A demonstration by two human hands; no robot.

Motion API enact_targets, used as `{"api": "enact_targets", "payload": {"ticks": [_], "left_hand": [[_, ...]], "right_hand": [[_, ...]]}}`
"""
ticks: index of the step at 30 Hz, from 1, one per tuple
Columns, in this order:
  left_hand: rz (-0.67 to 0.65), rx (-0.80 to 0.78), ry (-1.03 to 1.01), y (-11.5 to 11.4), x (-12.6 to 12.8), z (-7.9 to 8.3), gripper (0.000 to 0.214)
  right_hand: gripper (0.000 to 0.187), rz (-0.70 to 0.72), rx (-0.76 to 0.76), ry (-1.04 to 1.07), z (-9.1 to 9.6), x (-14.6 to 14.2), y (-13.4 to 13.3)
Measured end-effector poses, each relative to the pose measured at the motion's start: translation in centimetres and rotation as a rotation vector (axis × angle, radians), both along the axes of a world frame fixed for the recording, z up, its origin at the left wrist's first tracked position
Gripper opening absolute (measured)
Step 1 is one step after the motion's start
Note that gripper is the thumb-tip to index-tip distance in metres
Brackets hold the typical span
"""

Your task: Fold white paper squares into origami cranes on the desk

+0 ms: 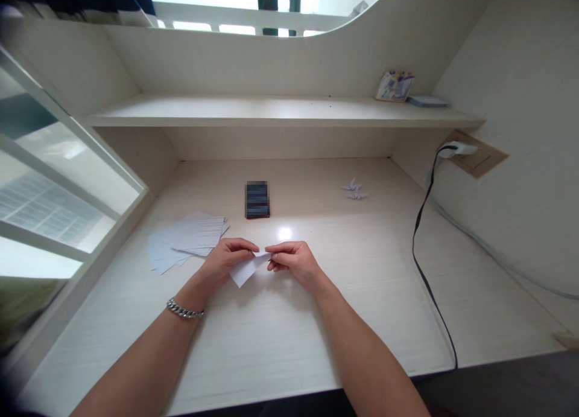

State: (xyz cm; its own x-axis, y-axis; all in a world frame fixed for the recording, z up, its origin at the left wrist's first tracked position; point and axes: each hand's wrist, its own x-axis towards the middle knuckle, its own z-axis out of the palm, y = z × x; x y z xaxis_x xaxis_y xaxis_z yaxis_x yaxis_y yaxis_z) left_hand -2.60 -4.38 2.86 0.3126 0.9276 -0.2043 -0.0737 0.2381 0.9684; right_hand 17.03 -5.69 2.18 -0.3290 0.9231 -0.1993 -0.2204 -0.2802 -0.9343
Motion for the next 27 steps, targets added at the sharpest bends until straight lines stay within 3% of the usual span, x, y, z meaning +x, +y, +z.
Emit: {"api": "enact_targets", "payload": {"ticks": [6,14,21,27], "left_hand": [[-0.009,0.143,0.209,-0.8,-0.4,0.8,0.018],[-0.063,0.225,0.321,-1.3,0.0,1.4,0.019],[-0.05,0.28,0.285,-1.4,0.1,1.2,0.019],[-0.103,0.233,0.284,-1.3,-0.1,1.0,0.017]], "right_hand": [[0.022,0.022,-0.01,0.031,0.1,-0.1,-0.1],[0.029,0.091,-0.018,-0.042,1.1,0.3,-0.2],[0.023,0.167,0.038,-0.24,2.3,-0.7,0.2],[0.024,0.167,0.056,-0.236,1.4,-0.4,-0.1]]}}
